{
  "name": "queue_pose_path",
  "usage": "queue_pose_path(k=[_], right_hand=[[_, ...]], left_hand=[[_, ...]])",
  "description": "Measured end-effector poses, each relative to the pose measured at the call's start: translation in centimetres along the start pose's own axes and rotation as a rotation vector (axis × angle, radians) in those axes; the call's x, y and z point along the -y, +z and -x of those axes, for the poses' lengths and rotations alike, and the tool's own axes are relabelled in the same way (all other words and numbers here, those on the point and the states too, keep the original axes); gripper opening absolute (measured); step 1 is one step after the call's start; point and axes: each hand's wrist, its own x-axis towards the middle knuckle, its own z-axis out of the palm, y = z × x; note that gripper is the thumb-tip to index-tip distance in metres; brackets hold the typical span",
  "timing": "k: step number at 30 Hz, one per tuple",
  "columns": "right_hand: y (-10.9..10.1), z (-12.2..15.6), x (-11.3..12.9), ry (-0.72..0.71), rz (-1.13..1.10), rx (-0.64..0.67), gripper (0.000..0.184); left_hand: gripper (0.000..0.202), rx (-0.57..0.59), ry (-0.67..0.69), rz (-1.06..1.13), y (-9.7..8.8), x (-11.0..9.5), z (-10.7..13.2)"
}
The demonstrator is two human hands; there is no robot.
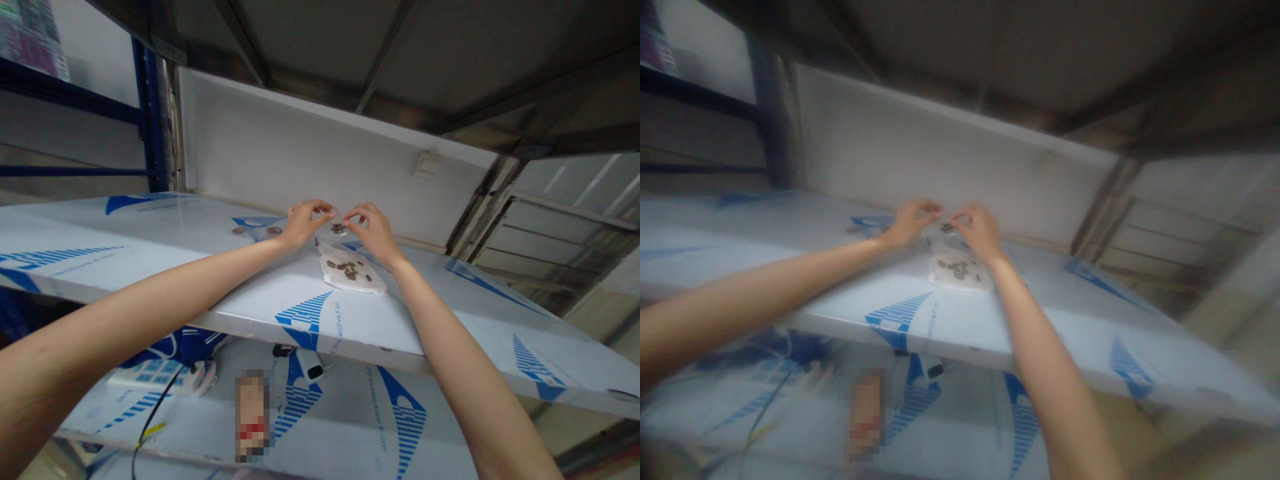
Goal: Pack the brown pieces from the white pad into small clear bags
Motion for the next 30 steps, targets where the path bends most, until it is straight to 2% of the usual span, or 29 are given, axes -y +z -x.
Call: queue_pose_path(k=[4,8,13,15,18,24,30], right_hand=[[0.0,-0.1,0.2,-0.038,-0.049,-0.03,0.006],[0.2,-0.2,-0.2,-0.033,-0.119,-0.059,0.004],[0.7,-0.1,-1.3,0.047,-0.279,-0.005,0.026],[0.9,-0.1,-1.6,0.096,-0.302,0.038,0.023],[1.0,-0.2,-1.7,0.144,-0.273,0.049,0.013],[0.6,-0.4,-1.5,0.168,-0.205,-0.026,0.012],[0.2,-0.3,-1.0,0.175,-0.099,-0.019,0.011]], left_hand=[[0.011,-0.09,-0.051,0.122,-0.4,-0.3,-0.5],[0.007,-0.158,-0.094,0.24,-0.5,-0.5,-0.5],[0.005,-0.176,-0.11,0.372,-0.5,-0.5,-0.6],[0.004,-0.185,-0.116,0.404,-0.6,-0.4,-0.7],[0.003,-0.194,-0.115,0.427,-0.5,-0.3,-0.8],[0.007,-0.186,-0.128,0.418,-0.4,-0.1,-0.7],[0.008,-0.122,-0.156,0.326,-0.3,0.2,-0.7]])
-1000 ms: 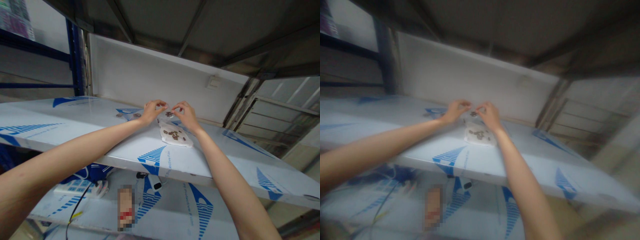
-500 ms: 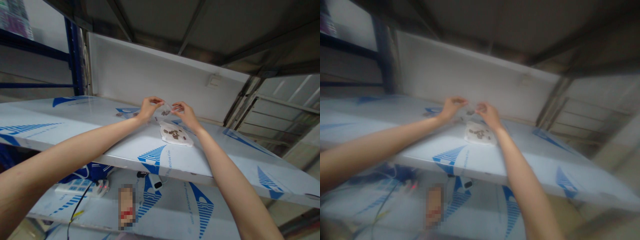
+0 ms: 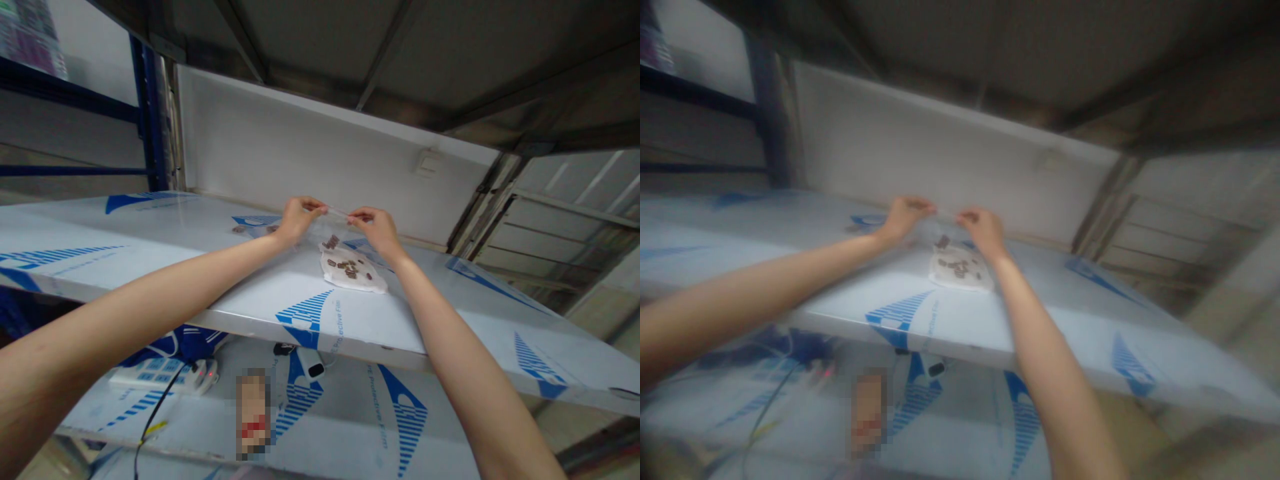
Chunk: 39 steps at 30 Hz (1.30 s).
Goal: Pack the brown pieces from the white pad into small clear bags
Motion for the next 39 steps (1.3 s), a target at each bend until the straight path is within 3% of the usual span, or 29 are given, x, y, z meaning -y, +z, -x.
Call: queue_pose_path(k=[4,12,20,26,30,33,39], right_hand=[[-0.3,0.0,0.4,-0.009,0.067,0.004,0.012],[-0.5,-0.1,-0.1,-0.021,-0.02,0.052,0.013],[-0.2,0.4,0.6,-0.113,-0.144,0.087,0.017],[0.3,0.3,0.4,-0.056,-0.229,0.127,0.017],[0.2,0.2,0.6,-0.047,-0.313,0.158,0.017],[0.0,0.3,0.9,-0.05,-0.342,0.184,0.017],[0.1,0.4,0.9,-0.014,-0.355,0.191,0.016]], left_hand=[[0.008,0.048,0.013,-0.011,0.0,-0.1,0.1],[0.017,0.204,0.039,0.102,0.3,-0.9,0.8],[0.017,0.166,0.092,0.028,0.2,-1.4,1.1],[0.016,0.194,0.154,-0.023,0.4,-1.3,1.2],[0.017,0.242,0.122,0.028,0.6,-1.1,1.3],[0.013,0.241,0.093,0.034,0.7,-1.4,1.3],[0.012,0.216,0.164,-0.078,0.5,-1.8,1.3]])
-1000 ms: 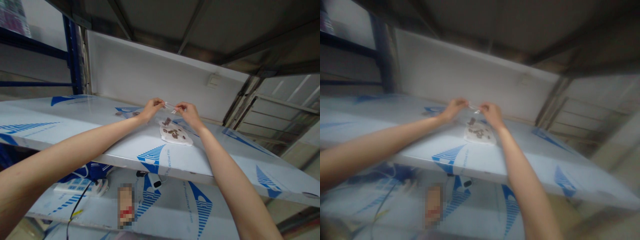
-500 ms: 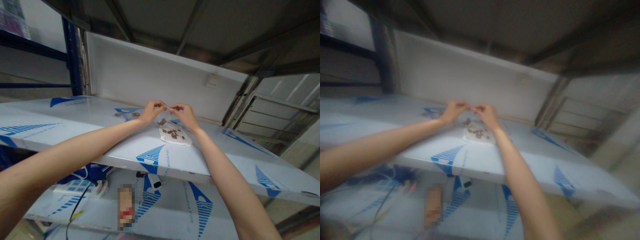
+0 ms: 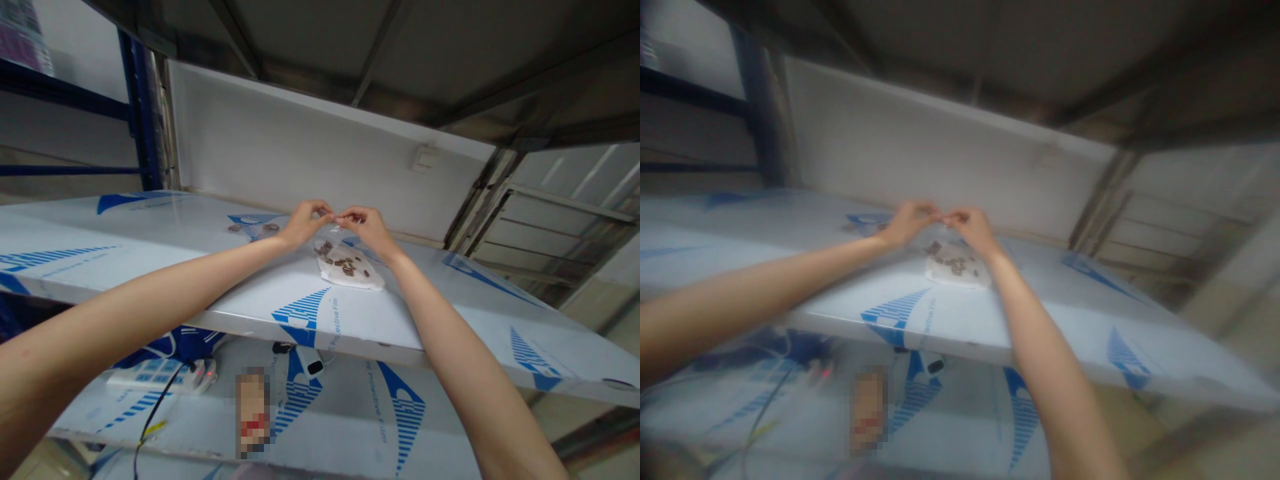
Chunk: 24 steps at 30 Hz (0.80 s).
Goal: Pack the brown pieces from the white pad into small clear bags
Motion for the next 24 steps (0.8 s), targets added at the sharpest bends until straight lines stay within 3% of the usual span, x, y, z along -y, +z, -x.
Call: queue_pose_path(k=[9,17,20,24], right_hand=[[-0.3,0.2,0.0,0.072,0.037,-0.004,0.017],[-0.7,-0.1,-0.5,0.042,0.042,-0.001,0.017],[-1.1,0.0,-1.9,0.017,0.111,0.011,0.026],[-2.5,0.6,-5.0,0.154,0.49,-0.032,0.04]], left_hand=[[0.014,-0.036,0.007,-0.08,-0.1,0.4,0.1],[0.026,-0.018,-0.003,-0.089,-0.3,0.3,0.0],[0.027,-0.111,-0.041,-0.159,-0.9,1.2,-0.5],[0.029,-0.4,-0.061,-0.181,-3.3,2.7,-1.6]])
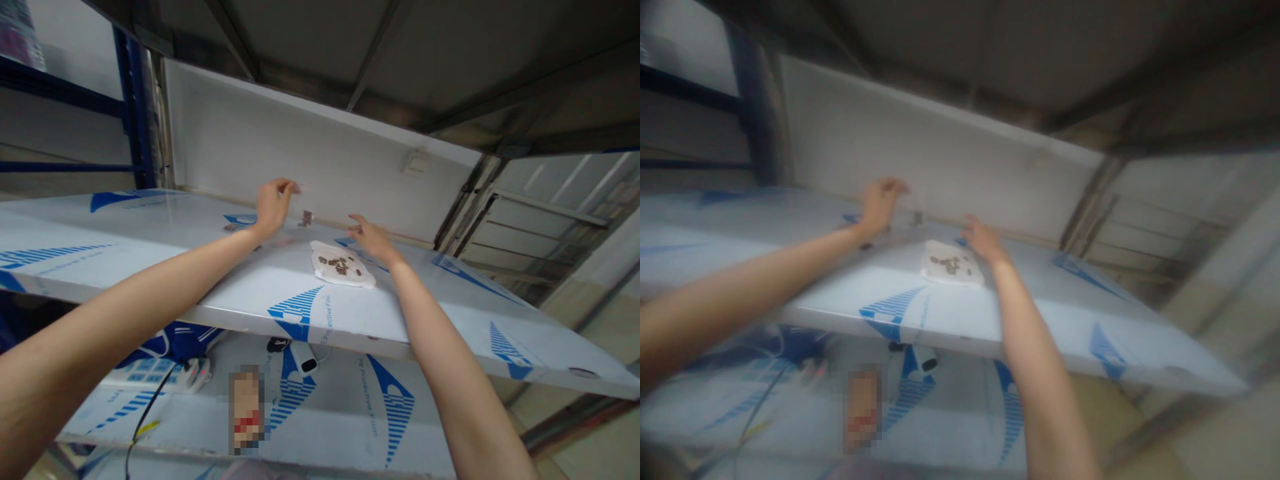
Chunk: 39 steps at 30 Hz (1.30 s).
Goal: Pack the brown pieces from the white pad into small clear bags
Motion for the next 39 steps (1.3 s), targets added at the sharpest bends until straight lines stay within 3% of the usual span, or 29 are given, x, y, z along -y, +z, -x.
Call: queue_pose_path(k=[2,4,6,8,11,14,18,21,24,26,29,32,39], right_hand=[[-0.1,0.2,-1.8,0.068,0.158,0.071,0.045],[-0.2,0.5,-3.2,0.113,0.241,0.187,0.027],[-0.4,0.6,-4.0,0.125,0.244,0.266,0.011],[-0.5,0.7,-4.3,0.119,0.2,0.307,0.008],[-0.6,0.8,-4.2,0.126,0.132,0.343,0.016],[-0.5,0.9,-3.8,0.127,0.156,0.316,0.018],[-0.8,1.0,-3.0,0.132,0.315,0.243,0.014],[-1.2,0.7,-2.0,0.149,0.339,0.16,0.011],[-1.4,0.3,-0.3,0.109,0.117,0.019,0.017],[-1.1,0.0,1.1,0.024,-0.104,-0.042,0.022],[-0.3,-0.2,3.0,-0.103,-0.283,-0.02,0.022],[0.3,-0.1,3.9,-0.148,-0.295,0.008,0.02],[-0.4,0.3,4.4,-0.245,-0.152,-0.092,0.03]], left_hand=[[0.03,-0.122,0.019,-0.079,-1.1,1.0,-1.1],[0.033,-0.112,0.096,-0.216,-2.2,2.0,-1.9],[0.036,0.02,0.184,-0.36,-2.9,2.8,-2.4],[0.04,0.217,0.202,-0.472,-3.1,3.5,-2.4],[0.045,0.52,0.077,-0.517,-2.8,3.9,-2.2],[0.039,0.661,-0.012,-0.512,-2.5,3.7,-2.0],[0.033,0.626,0.06,-0.57,-2.5,2.8,-1.8],[0.033,0.686,0.125,-0.469,-2.0,1.8,-1.0],[0.031,0.808,0.11,-0.217,-1.0,0.2,0.6],[0.033,0.828,0.063,-0.029,0.0,-0.8,1.7],[0.03,0.771,0.038,0.176,1.5,-1.5,2.6],[0.022,0.703,0.0,0.276,2.4,-1.3,2.7],[0.017,0.605,-0.078,0.244,2.1,-0.9,2.3]])
